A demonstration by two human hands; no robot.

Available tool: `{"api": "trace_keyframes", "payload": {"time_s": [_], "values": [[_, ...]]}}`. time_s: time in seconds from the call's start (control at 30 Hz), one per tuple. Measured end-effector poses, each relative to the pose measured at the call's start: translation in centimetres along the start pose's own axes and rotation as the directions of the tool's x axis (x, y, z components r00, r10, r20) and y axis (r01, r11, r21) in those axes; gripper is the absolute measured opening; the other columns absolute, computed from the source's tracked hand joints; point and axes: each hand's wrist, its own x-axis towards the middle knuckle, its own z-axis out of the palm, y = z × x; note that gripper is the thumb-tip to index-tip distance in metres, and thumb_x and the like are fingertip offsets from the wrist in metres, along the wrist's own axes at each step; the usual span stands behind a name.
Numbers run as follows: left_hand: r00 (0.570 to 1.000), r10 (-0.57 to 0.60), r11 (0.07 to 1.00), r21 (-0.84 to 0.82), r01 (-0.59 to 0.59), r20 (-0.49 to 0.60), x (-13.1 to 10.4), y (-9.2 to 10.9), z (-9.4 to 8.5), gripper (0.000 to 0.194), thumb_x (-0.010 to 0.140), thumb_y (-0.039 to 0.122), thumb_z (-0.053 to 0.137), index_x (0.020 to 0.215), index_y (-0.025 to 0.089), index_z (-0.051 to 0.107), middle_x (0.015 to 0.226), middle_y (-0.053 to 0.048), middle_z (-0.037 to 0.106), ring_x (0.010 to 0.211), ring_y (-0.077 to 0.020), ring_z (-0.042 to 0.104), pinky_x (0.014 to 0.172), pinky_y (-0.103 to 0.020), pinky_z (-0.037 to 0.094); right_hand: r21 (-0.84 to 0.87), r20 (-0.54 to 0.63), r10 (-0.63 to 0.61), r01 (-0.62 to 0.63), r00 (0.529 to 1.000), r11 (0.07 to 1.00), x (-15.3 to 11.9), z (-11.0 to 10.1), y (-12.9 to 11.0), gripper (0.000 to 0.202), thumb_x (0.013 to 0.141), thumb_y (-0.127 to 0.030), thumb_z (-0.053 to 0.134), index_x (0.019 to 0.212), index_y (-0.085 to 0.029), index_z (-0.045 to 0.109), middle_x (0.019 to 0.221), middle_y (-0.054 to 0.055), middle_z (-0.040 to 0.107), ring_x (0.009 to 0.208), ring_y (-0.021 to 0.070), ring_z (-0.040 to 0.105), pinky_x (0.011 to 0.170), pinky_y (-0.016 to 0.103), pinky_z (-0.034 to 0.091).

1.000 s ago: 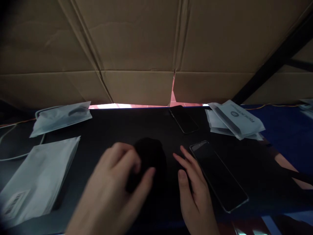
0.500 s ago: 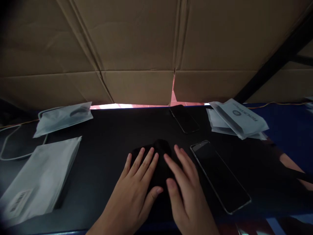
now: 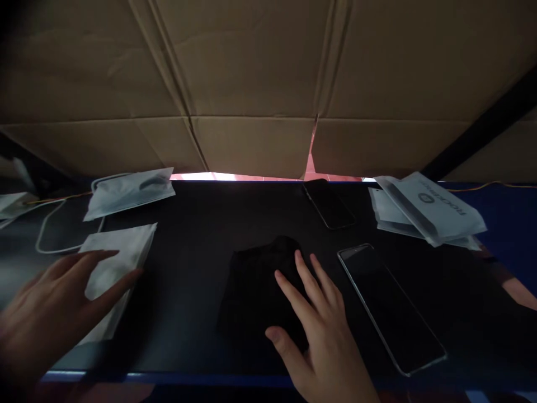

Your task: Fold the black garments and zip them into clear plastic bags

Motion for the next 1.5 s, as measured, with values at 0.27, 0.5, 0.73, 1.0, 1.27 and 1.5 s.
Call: {"api": "trace_keyframes", "payload": {"time_s": [0.27,0.5,0.73,1.0,1.27,1.5], "values": [[0.983,0.059,0.989,-0.146,-0.033,0.175,-1.5,3.1,-0.1,0.028,0.108,0.042,0.051,0.109,0.027,0.075,0.111,0.0,0.081,0.073,-0.0189,0.076,0.059,-0.027,0.05,0.016,-0.14,-0.065,0.068,0.988,0.998,0.2,-0.2,-1.2,0.045,0.113,-0.038,0.057,0.157,-0.029,0.059,0.18,0.002,0.039,0.165,0.0344,0.037,0.116,0.058,0.054],[0.915,0.392,0.866,-0.297,-0.402,-0.096,-3.5,9.9,-1.7,0.037,0.112,0.033,0.036,0.094,0.026,0.068,0.094,0.001,0.079,0.056,-0.014,0.073,0.046,-0.027,0.049,0.084,-0.191,-0.312,0.332,0.931,0.939,2.6,0.1,-7.4,0.034,0.112,-0.011,0.052,0.136,-0.021,0.074,0.146,-0.004,0.076,0.126,0.0213,0.068,0.097,0.035,0.057],[0.922,0.32,0.866,-0.328,-0.378,-0.218,-4.0,11.3,-3.3,0.021,0.113,0.033,0.049,0.1,0.029,0.065,0.104,0.005,0.077,0.069,-0.011,0.074,0.053,-0.025,0.049,0.135,-0.159,-0.167,0.189,0.973,0.973,3.5,2.1,-9.5,0.03,0.116,-0.018,0.046,0.129,-0.021,0.074,0.11,0.003,0.082,0.084,0.0201,0.068,0.073,0.036,0.055],[0.952,0.023,0.913,-0.382,-0.144,-0.304,-3.4,12.4,-4.8,0.02,0.111,0.035,0.056,0.096,0.029,0.068,0.106,0.006,0.077,0.07,-0.0137,0.064,0.066,-0.032,0.047,0.091,-0.256,-0.255,0.286,0.933,0.954,3.0,2.6,-9.5,0.026,0.111,-0.012,0.055,0.108,-0.019,0.079,0.118,0.0,0.085,0.088,0.02,0.073,0.069,0.036,0.053],[0.9,0.43,0.829,-0.364,-0.425,-0.072,-1.8,10.9,-2.6,0.025,0.107,0.038,0.056,0.126,0.029,0.07,0.122,-0.003,0.08,0.102,-0.0261,0.077,0.081,-0.038,0.057,0.175,-0.36,-0.245,0.323,0.9,0.93,3.3,1.7,-8.9,0.027,0.107,-0.005,0.057,0.116,-0.013,0.081,0.113,0.004,0.087,0.094,0.019,0.081,0.086,0.034,0.063],[0.958,0.171,0.91,-0.335,-0.243,-0.231,-2.6,11.7,-3.6,0.024,0.103,0.024,0.052,0.11,0.033,0.073,0.101,0.005,0.077,0.077,-0.0173,0.068,0.07,-0.033,0.048,0.13,-0.402,-0.176,0.246,0.899,0.961,3.2,1.9,-9.7,0.029,0.111,-0.011,0.056,0.104,-0.021,0.083,0.1,-0.003,0.088,0.08,0.0164,0.079,0.075,0.033,0.061]]}}
